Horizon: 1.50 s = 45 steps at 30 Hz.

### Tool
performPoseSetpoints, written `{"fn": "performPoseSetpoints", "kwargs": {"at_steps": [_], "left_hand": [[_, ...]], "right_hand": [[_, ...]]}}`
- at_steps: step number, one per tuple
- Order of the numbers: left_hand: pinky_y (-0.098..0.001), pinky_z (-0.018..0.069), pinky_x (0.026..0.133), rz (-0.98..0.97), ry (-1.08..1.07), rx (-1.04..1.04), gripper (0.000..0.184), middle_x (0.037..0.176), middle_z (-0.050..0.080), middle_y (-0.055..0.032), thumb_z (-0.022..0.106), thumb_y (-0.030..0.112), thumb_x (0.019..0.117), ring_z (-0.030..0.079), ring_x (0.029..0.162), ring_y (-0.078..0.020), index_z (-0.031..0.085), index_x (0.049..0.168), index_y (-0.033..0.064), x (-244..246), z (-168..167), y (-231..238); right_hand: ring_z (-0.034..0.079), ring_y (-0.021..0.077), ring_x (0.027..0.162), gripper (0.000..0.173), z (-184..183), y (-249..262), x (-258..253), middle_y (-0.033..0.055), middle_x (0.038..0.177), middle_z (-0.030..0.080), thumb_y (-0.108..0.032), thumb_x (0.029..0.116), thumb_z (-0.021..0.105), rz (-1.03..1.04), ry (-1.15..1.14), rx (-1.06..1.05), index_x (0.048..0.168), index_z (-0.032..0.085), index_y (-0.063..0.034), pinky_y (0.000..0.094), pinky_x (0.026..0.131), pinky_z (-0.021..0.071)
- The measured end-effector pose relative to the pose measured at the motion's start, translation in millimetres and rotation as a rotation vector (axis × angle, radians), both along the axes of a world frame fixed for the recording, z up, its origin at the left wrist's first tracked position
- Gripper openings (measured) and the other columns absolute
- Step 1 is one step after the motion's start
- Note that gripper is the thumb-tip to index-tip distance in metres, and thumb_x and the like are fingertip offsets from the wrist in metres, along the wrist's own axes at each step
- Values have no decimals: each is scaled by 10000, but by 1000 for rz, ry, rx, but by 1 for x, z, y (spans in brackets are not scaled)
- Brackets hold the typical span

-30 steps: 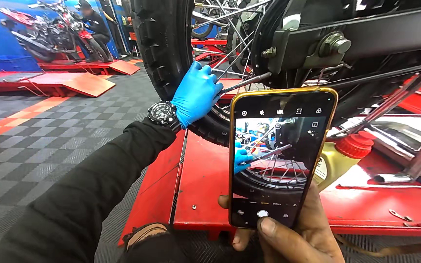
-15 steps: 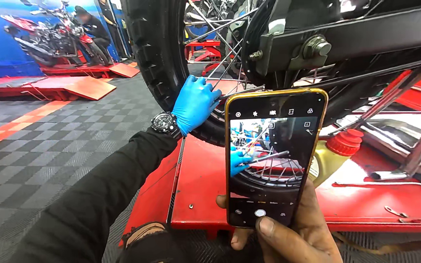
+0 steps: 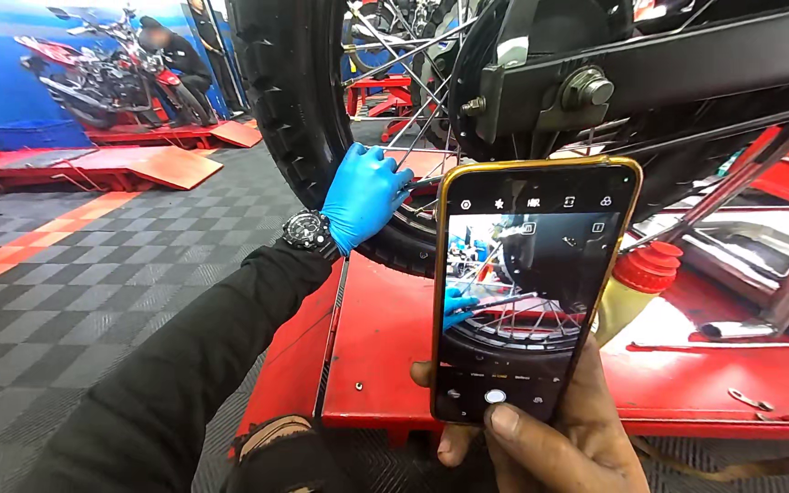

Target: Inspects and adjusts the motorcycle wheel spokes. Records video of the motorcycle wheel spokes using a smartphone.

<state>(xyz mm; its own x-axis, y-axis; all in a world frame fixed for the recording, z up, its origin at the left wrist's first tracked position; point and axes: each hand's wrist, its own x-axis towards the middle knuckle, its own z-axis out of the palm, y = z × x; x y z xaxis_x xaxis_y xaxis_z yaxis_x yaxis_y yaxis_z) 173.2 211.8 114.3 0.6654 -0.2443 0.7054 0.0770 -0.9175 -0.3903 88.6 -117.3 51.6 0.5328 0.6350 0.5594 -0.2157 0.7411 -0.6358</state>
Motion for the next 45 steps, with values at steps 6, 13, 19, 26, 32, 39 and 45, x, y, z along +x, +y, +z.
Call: {"fn": "performPoseSetpoints", "kwargs": {"at_steps": [6, 13, 19, 26, 32, 39, 45], "left_hand": [[-495, 454, 882, -3, -4, 0, 221, 881, 695, -83, 611, 312, 977, 652, 915, -301, 756, 1042, 159, 0, 0, 0], [-490, 455, 873, -18, -29, 0, 217, 861, 686, -83, 596, 294, 984, 651, 892, -296, 759, 1025, 157, -2, 0, 0], [-509, 461, 903, 15, 37, -65, 200, 903, 710, -122, 621, 246, 978, 668, 920, -332, 758, 1053, 122, -20, 15, -22], [-511, 466, 889, 84, 63, -20, 249, 928, 708, -105, 577, 310, 1007, 660, 929, -325, 752, 1101, 159, -15, 12, -17], [-510, 474, 892, 79, 54, -22, 263, 929, 717, -107, 581, 301, 1008, 665, 923, -325, 762, 1147, 171, -15, 11, -18], [-499, 475, 868, 89, 27, -18, 269, 881, 698, -98, 610, 334, 1002, 654, 880, -317, 760, 1178, 196, -12, 6, -17], [-542, 485, 881, 72, 22, -31, 274, 918, 722, -115, 604, 341, 1007, 676, 920, -344, 751, 1193, 206, -11, 5, -19]], "right_hand": [[661, 527, 1101, 628, 0, 1, 0, 311, 1311, 588, 96, 956, 553, 13, 7, 3, 1477, 301, -148, 526, 685, 654], [677, 509, 1094, 711, 2, -1, -5, 302, 1304, 611, 128, 913, 643, -20, 17, -24, 1465, 288, -147, 500, 720, 662], [742, 432, 922, 727, 3, -2, -15, 309, 1180, 673, 151, 868, 686, -159, 86, -66, 1404, 263, -99, 382, 605, 651], [762, 374, 846, 741, 6, -5, -21, 254, 1136, 702, 116, 844, 746, -287, 114, -78, 1371, 291, -138, 347, 539, 643], [743, 405, 966, 766, -3, -12, -19, 216, 1248, 677, 74, 863, 753, -221, 88, 8, 1415, 322, -236, 413, 636, 663], [718, 397, 1037, 773, -29, -27, -13, 165, 1328, 635, 35, 868, 762, -216, 46, 20, 1449, 361, -279, 467, 677, 662], [737, 382, 964, 689, -29, -40, -16, 203, 1259, 660, -16, 909, 742, -245, 124, -36, 1444, 362, -225, 414, 626, 660]]}}
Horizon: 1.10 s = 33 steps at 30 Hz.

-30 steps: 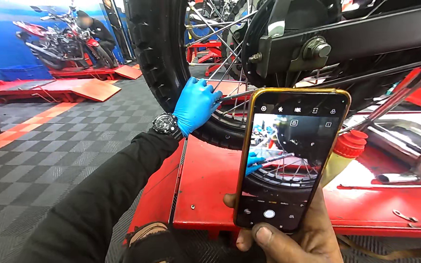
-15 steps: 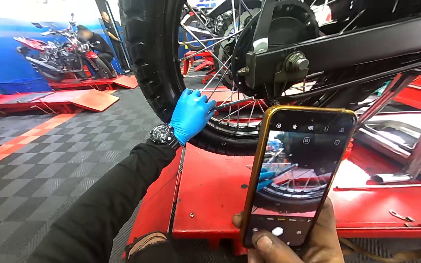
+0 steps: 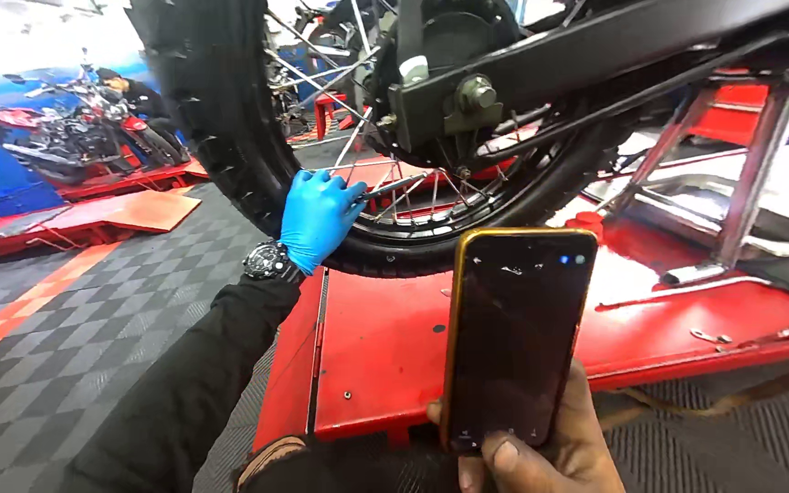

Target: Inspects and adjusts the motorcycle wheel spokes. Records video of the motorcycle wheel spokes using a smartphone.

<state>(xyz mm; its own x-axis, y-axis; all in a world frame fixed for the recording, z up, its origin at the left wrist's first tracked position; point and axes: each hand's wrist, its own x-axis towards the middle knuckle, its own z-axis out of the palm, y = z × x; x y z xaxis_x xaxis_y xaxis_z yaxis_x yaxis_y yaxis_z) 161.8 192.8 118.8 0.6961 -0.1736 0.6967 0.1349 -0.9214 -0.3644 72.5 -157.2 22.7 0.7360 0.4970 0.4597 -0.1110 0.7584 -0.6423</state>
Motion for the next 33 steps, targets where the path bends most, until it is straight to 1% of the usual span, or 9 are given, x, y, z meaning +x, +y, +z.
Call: {"fn": "performPoseSetpoints", "kwargs": {"at_steps": [2, 5, 8, 13, 15, 19, 23, 26, 33], "left_hand": [[-562, 480, 886, 3, 3, -10, 274, 944, 730, -129, 605, 343, 1007, 676, 949, -365, 749, 1190, 199, 0, -1, -2], [-588, 468, 915, 39, 22, -18, 289, 977, 729, -141, 602, 366, 1012, 672, 982, -381, 738, 1217, 215, 0, -1, -4], [-594, 456, 916, 51, 21, -18, 296, 992, 730, -145, 612, 369, 1006, 664, 986, -388, 736, 1228, 218, 1, -2, -4], [-593, 449, 899, 73, 13, -16, 313, 978, 727, -143, 594, 393, 1014, 658, 970, -390, 729, 1244, 228, 2, -3, -6], [-603, 444, 916, 93, 30, -23, 327, 995, 727, -148, 590, 397, 1016, 657, 983, -392, 724, 1257, 221, 2, -3, -6], [-598, 438, 908, 109, 35, -17, 323, 993, 725, -138, 594, 398, 1015, 651, 997, -387, 718, 1262, 230, 2, -4, -6], [-603, 447, 915, 110, 31, -18, 324, 1006, 733, -146, 599, 401, 1016, 661, 1005, -390, 722, 1251, 215, 2, -4, -7], [-604, 445, 908, 108, 29, -20, 319, 1006, 731, -150, 599, 388, 1016, 661, 1002, -391, 727, 1244, 206, 2, -5, -8], [-600, 441, 909, 112, 26, -22, 320, 997, 729, -148, 600, 387, 1016, 659, 987, -387, 727, 1244, 201, 1, -5, -9]], "right_hand": [[727, 398, 953, 681, -1, -5, 4, 233, 1258, 645, -25, 915, 732, 26, 31, 17, 1457, 364, -210, 431, 633, 651], [703, 447, 1004, 638, -2, -10, 12, 271, 1276, 615, -54, 936, 713, 69, 38, 58, 1461, 364, -156, 492, 667, 652], [685, 473, 1056, 603, -6, -12, 17, 299, 1286, 599, -88, 967, 686, 80, 46, 85, 1477, 368, -131, 509, 686, 652], [692, 445, 1050, 595, -9, -14, 25, 288, 1289, 598, -114, 978, 676, 36, 44, 98, 1496, 383, -137, 490, 665, 653], [691, 448, 1051, 605, -9, -15, 28, 291, 1295, 592, -126, 983, 672, 33, 45, 97, 1507, 372, -151, 491, 674, 653], [689, 450, 1061, 603, -8, -19, 32, 291, 1301, 592, -113, 987, 656, 31, 41, 101, 1519, 378, -174, 487, 677, 653], [696, 432, 1046, 592, -7, -21, 35, 289, 1287, 598, -99, 983, 650, 7, 29, 90, 1509, 388, -166, 473, 678, 654], [690, 458, 1056, 601, -6, -23, 37, 302, 1297, 592, -87, 973, 659, -2, 36, 79, 1508, 394, -161, 488, 671, 653], [685, 465, 1065, 602, -4, -23, 37, 307, 1297, 590, -72, 970, 658, 1, 35, 77, 1505, 395, -156, 492, 669, 654]]}}
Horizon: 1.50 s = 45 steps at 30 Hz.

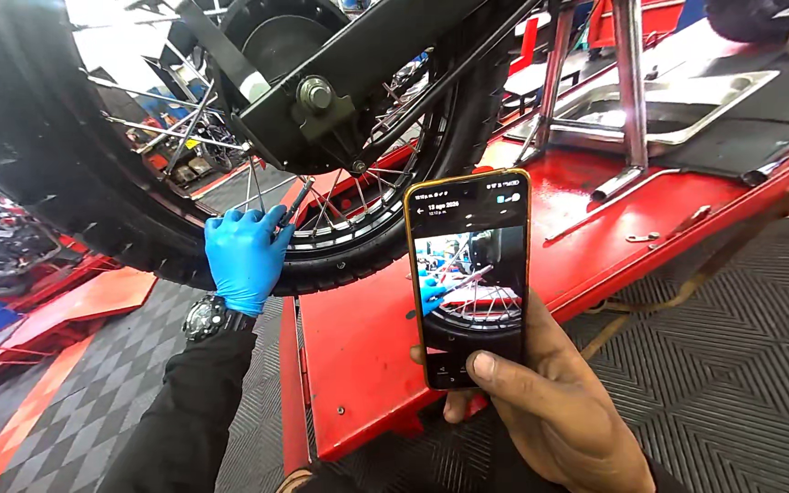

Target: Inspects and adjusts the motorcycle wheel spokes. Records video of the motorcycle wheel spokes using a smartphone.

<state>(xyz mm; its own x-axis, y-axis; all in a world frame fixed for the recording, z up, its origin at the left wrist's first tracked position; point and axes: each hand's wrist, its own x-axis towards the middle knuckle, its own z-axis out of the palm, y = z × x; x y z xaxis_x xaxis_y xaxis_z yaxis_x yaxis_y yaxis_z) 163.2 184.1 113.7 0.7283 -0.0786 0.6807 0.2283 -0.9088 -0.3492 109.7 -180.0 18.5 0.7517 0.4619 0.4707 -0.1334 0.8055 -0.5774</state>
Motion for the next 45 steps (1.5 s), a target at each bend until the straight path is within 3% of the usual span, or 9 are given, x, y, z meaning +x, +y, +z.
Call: {"fn": "performPoseSetpoints", "kwargs": {"at_steps": [19, 28, 34, 37, 40, 42, 43, 45], "left_hand": [[-584, 445, 893, -5, -24, -1, 325, 988, 731, -141, 603, 401, 1012, 661, 978, -378, 726, 1242, 206, 3, -4, 1], [-570, 457, 887, -6, -41, 2, 302, 988, 735, -122, 613, 390, 1010, 670, 966, -354, 720, 1271, 284, 4, -7, -2], [-559, 464, 895, -58, -68, -31, 310, 975, 744, -111, 567, 391, 1035, 673, 970, -348, 726, 1278, 283, 4, -9, -3], [-553, 452, 930, -92, -76, -59, 302, 1036, 741, -107, 549, 388, 1045, 663, 998, -338, 746, 1222, 243, 3, -14, -2], [-553, 446, 979, -131, -55, -81, 326, 1203, 720, -98, 534, 388, 1055, 657, 1065, -329, 752, 1196, 191, -1, -19, -2], [-558, 423, 1023, -160, -33, -114, 329, 1328, 674, -113, 533, 376, 1055, 640, 1136, -341, 755, 1187, 173, -5, -21, -2], [-560, 400, 1067, -174, -15, -132, 326, 1386, 640, -124, 534, 374, 1056, 618, 1200, -347, 755, 1183, 171, -7, -21, -2], [-564, 341, 1152, -214, 11, -163, 332, 1483, 561, -153, 538, 369, 1055, 541, 1332, -364, 759, 1184, 158, -13, -21, -2]], "right_hand": [[702, 443, 1019, 611, -2, 2, 4, 301, 1268, 602, -68, 967, 660, 15, 14, -10, 1507, 391, -167, 477, 656, 653], [702, 433, 1040, 620, -8, 2, 9, 291, 1292, 605, -77, 971, 662, 35, 31, 15, 1518, 387, -175, 472, 660, 655], [713, 419, 994, 610, -12, -1, 9, 291, 1264, 613, -79, 968, 666, 46, 51, 5, 1504, 387, -164, 466, 649, 652], [702, 449, 1036, 630, -17, -5, 10, 301, 1294, 604, -77, 968, 672, 78, 73, 31, 1519, 380, -170, 484, 655, 652], [694, 448, 1053, 655, -23, -11, 6, 298, 1307, 595, -76, 965, 674, 83, 71, 40, 1533, 364, -180, 488, 660, 651], [659, 483, 1117, 639, -31, -19, 3, 312, 1360, 561, -129, 988, 657, 135, 63, 80, 1540, 337, -166, 538, 724, 641], [624, 500, 1172, 619, -37, -25, 2, 315, 1410, 522, -221, 1018, 629, 189, 52, 105, 1548, 314, -165, 573, 786, 624], [571, 496, 1264, 695, -44, -37, -1, 281, 1508, 465, -540, 1001, 567, 328, 87, 128, 1558, 344, -188, 612, 903, 577]]}}
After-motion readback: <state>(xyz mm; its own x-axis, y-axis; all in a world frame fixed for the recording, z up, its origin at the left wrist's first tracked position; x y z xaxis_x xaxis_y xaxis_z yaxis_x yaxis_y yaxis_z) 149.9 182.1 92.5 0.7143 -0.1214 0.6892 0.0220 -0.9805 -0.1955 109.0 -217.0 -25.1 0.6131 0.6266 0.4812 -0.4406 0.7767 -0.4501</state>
